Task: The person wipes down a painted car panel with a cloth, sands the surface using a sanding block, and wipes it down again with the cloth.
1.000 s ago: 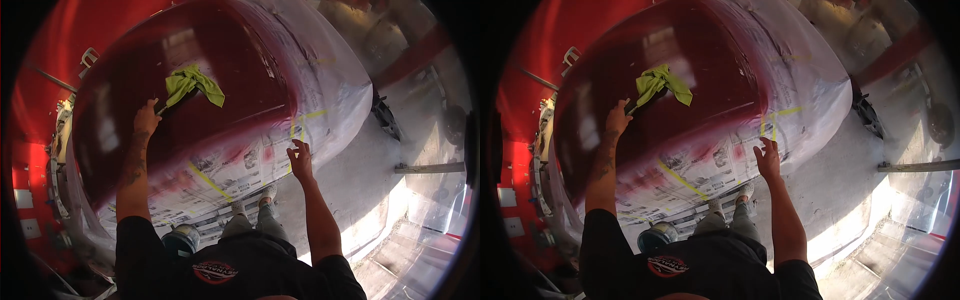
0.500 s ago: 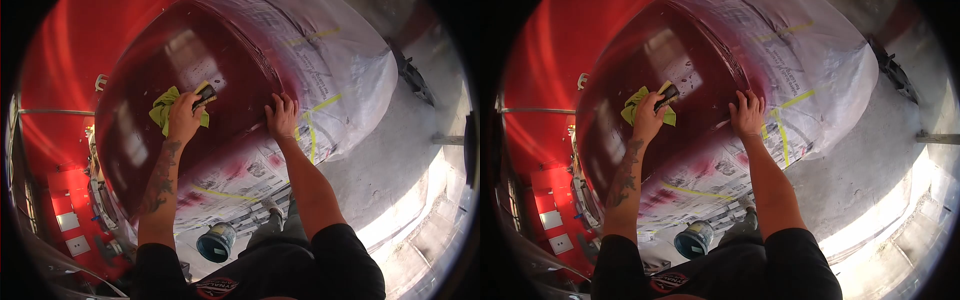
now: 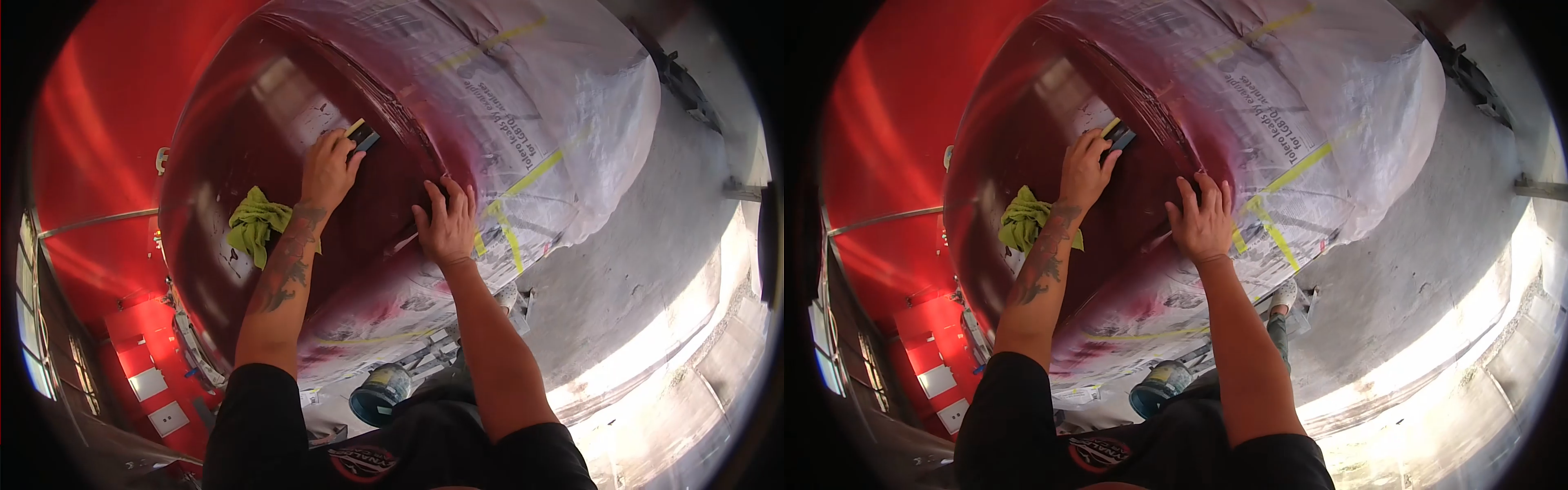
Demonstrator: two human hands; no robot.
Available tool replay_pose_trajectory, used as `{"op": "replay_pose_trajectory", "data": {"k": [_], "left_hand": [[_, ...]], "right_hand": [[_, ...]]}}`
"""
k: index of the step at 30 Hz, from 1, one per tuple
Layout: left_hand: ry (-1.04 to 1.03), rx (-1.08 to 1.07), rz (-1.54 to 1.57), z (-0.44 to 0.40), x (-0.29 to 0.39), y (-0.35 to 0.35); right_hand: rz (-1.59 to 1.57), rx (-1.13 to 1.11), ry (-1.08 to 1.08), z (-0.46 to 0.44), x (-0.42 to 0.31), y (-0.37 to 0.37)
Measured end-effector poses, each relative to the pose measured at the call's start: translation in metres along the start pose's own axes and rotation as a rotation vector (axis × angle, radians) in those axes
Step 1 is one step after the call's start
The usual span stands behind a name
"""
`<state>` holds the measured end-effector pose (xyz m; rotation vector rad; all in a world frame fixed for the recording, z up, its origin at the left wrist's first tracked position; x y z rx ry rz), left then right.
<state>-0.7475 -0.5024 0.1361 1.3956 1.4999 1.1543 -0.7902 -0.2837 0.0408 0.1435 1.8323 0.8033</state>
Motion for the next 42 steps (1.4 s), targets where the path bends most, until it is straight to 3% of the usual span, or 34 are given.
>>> {"op": "replay_pose_trajectory", "data": {"k": [3,5,9,15,18,20,26,39,42], "left_hand": [[0.025,-0.116,0.021,-0.016,0.002,0.001],[0.154,-0.265,0.078,-0.029,0.005,0.003],[0.13,-0.332,0.089,-0.037,0.002,-0.001],[-0.031,-0.223,0.044,-0.027,0.0,-0.005],[-0.044,-0.272,0.02,-0.035,0.005,-0.001],[0.094,-0.421,0.081,-0.043,0.005,-0.003],[0.023,-0.568,-0.024,-0.051,0.004,-0.008],[0.083,-0.582,0.017,-0.052,0.003,-0.008],[0.097,-0.408,0.116,-0.049,0.0,-0.009]], "right_hand": [[-0.005,-0.003,-0.015,0.0,0.0,-0.001],[-0.005,-0.009,-0.029,0.001,0.001,-0.001],[-0.035,-0.027,-0.039,0.001,0.003,-0.003],[-0.054,-0.05,-0.055,0.001,0.003,-0.001],[-0.06,-0.04,-0.05,0.0,0.003,-0.001],[-0.062,-0.039,-0.05,0.0,0.003,0.0],[-0.064,-0.046,-0.052,-0.001,0.002,0.001],[-0.053,-0.005,-0.027,-0.002,0.0,0.004],[-0.065,-0.033,-0.052,-0.001,0.002,0.0]]}}
Point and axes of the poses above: each hand's wrist, its own z-axis away from the middle knuckle, its own y-axis out of the back of the hand, x = y × z, the point moved 5 cm from there along -z, towards the middle knuckle, and after that the axes turned 9 degrees about -y, right-handed, at the moved point
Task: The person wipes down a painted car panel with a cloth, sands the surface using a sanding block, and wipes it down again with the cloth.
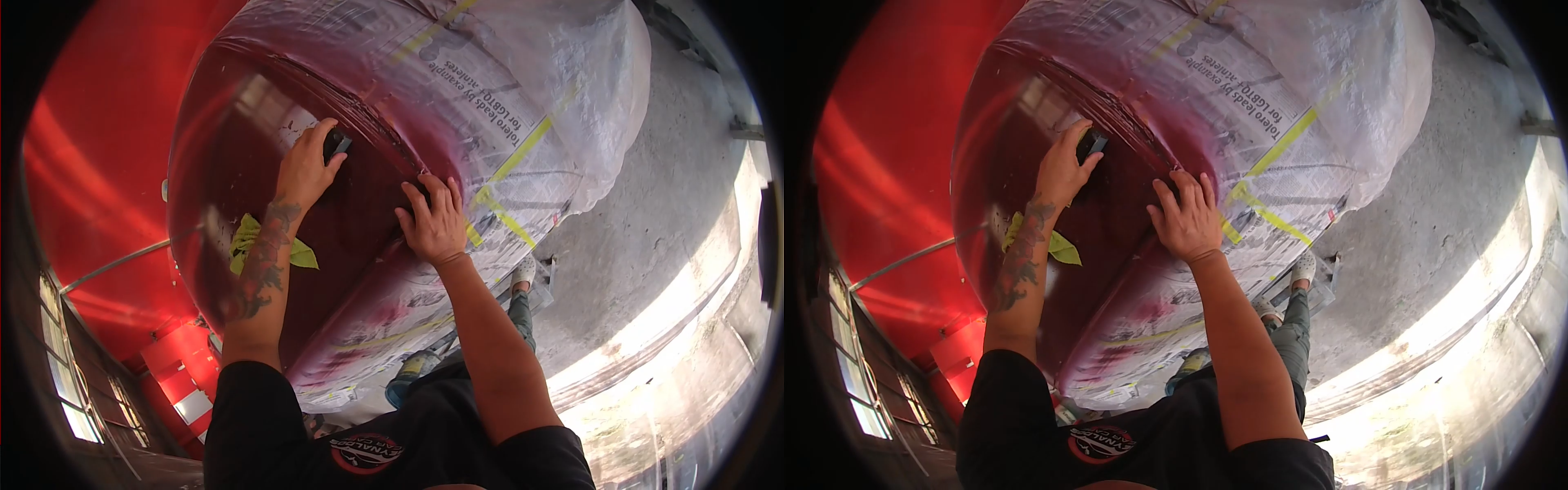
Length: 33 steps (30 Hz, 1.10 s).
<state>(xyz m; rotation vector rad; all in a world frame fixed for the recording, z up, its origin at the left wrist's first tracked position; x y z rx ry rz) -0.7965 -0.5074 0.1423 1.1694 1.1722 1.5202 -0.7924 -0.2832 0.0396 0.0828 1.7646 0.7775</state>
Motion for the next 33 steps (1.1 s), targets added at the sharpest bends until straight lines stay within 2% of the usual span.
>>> {"op": "replay_pose_trajectory", "data": {"k": [2,8,11,18,22,26,29,33], "left_hand": [[-0.082,0.124,0.001,0.002,-0.008,-0.004],[-0.054,0.284,-0.061,0.002,-0.008,-0.015],[-0.174,0.308,-0.114,0.003,0.003,-0.017],[-0.1,0.291,-0.182,-0.011,-0.014,-0.011],[-0.183,0.291,-0.151,-0.002,0.001,-0.017],[-0.075,0.309,-0.226,-0.012,-0.013,-0.012],[-0.191,0.303,-0.177,-0.001,0.008,-0.018],[-0.129,0.308,-0.238,-0.014,-0.008,-0.013]], "right_hand": [[-0.004,0.001,0.0,0.0,0.001,0.0],[-0.006,0.012,-0.003,0.0,0.0,0.002],[-0.009,0.012,-0.003,0.0,-0.001,0.002],[-0.013,0.018,0.001,-0.001,-0.001,0.003],[-0.007,0.022,0.004,-0.001,-0.002,0.003],[0.0,0.015,0.0,0.001,-0.001,0.002],[-0.003,0.015,-0.006,0.0,-0.001,0.002],[0.002,0.018,-0.003,-0.001,-0.001,0.003]]}}
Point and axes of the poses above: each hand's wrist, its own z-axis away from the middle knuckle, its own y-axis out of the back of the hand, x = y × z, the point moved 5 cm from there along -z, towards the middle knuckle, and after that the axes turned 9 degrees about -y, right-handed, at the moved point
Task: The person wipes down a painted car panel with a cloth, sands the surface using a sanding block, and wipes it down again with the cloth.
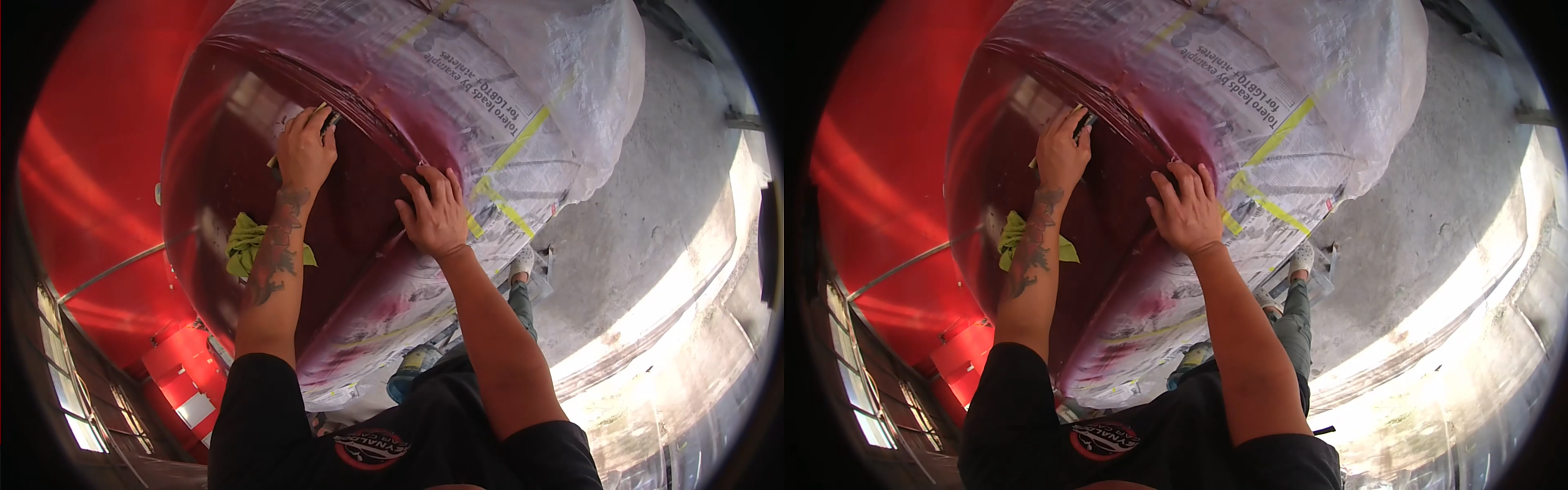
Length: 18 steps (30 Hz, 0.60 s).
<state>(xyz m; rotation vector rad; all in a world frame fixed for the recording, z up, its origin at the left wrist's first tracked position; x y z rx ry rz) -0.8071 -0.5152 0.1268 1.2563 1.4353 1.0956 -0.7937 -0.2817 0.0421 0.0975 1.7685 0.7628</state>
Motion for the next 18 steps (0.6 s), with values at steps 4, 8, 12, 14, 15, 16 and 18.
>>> {"op": "replay_pose_trajectory", "data": {"k": [4,8,12,14,15,16,18], "left_hand": [[-0.038,0.018,0.032,0.007,0.017,0.001],[-0.046,-0.014,0.023,0.006,0.008,0.0],[0.04,0.002,-0.037,0.002,0.006,-0.002],[-0.037,-0.01,0.032,0.012,0.022,-0.002],[-0.036,-0.01,0.032,0.012,0.019,-0.003],[-0.052,-0.013,0.029,0.013,0.012,-0.003],[-0.016,-0.027,0.027,0.006,-0.003,-0.004]], "right_hand": [[0.006,0.002,-0.006,0.001,0.0,0.0],[-0.004,-0.002,-0.005,0.0,0.0,0.0],[-0.009,0.009,-0.001,0.0,0.0,0.0],[-0.011,0.005,-0.004,0.001,0.0,-0.001],[-0.01,0.005,-0.003,0.0,0.001,0.0],[-0.011,0.003,-0.004,0.001,0.0,-0.001],[-0.01,0.007,-0.004,0.0,0.001,-0.001]]}}
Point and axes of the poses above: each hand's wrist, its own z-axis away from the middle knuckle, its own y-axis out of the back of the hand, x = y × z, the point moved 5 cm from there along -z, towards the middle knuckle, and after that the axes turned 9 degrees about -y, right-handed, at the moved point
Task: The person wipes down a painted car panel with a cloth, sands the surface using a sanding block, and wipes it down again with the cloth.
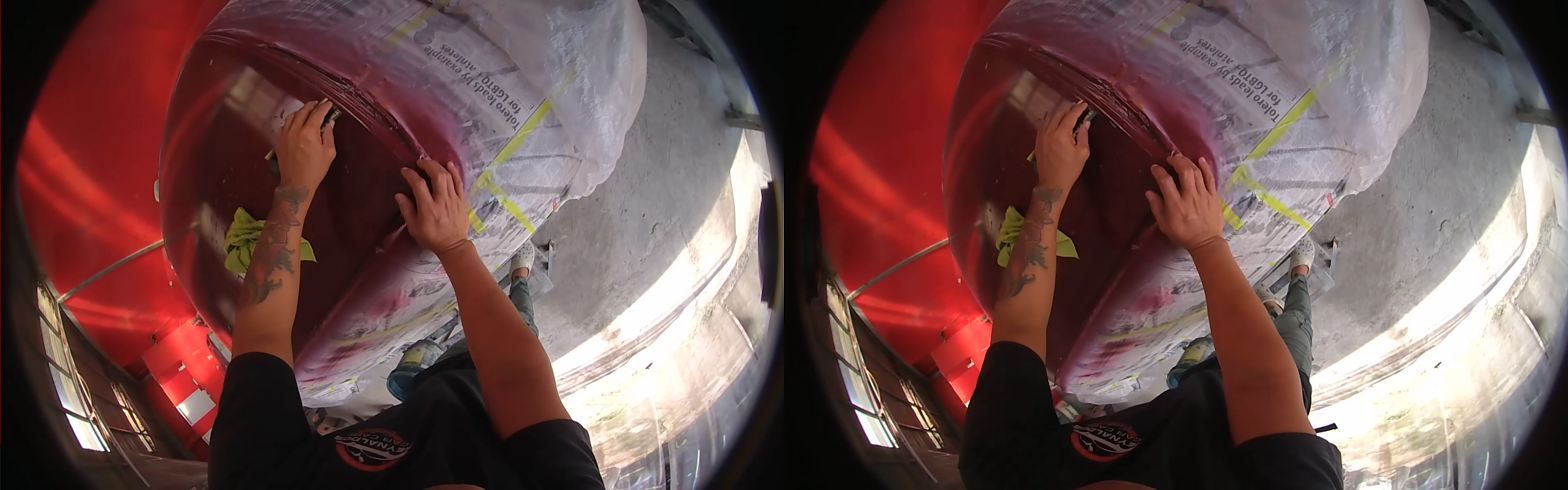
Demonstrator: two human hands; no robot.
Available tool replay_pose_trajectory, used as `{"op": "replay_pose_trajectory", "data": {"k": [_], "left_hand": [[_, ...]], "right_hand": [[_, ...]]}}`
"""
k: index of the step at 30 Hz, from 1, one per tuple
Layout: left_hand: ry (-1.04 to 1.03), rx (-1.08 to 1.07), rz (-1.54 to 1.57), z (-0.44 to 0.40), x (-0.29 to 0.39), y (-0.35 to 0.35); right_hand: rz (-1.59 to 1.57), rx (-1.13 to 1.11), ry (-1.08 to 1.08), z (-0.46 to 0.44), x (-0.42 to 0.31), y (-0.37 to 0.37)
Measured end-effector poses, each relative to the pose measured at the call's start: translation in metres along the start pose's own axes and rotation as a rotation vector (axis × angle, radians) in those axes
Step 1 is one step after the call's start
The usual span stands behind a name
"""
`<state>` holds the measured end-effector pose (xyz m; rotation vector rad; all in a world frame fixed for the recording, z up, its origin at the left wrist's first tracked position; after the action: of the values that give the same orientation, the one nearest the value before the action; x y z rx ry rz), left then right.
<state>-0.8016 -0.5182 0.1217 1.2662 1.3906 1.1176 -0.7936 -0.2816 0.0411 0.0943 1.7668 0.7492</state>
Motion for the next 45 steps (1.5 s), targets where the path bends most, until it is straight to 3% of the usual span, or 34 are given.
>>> {"op": "replay_pose_trajectory", "data": {"k": [8,10,31,45], "left_hand": [[-0.045,0.037,0.03,0.007,0.013,-0.001],[0.031,0.082,-0.038,0.001,0.003,-0.002],[-0.018,0.051,-0.01,0.011,0.032,0.002],[0.026,0.063,-0.108,0.0,0.012,-0.003]], "right_hand": [[0.005,-0.007,-0.003,0.0,-0.001,0.001],[0.007,-0.004,0.002,0.001,0.0,0.001],[0.001,-0.005,-0.002,0.0,0.003,-0.002],[0.004,0.026,0.026,-0.001,0.0,0.003]]}}
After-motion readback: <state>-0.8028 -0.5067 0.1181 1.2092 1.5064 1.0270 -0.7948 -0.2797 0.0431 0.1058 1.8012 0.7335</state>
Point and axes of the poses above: each hand's wrist, its own z-axis away from the middle knuckle, its own y-axis out of the back of the hand, x = y × z, the point moved 5 cm from there along -z, towards the middle knuckle, and after that the axes turned 9 degrees about -y, right-handed, at the moved point
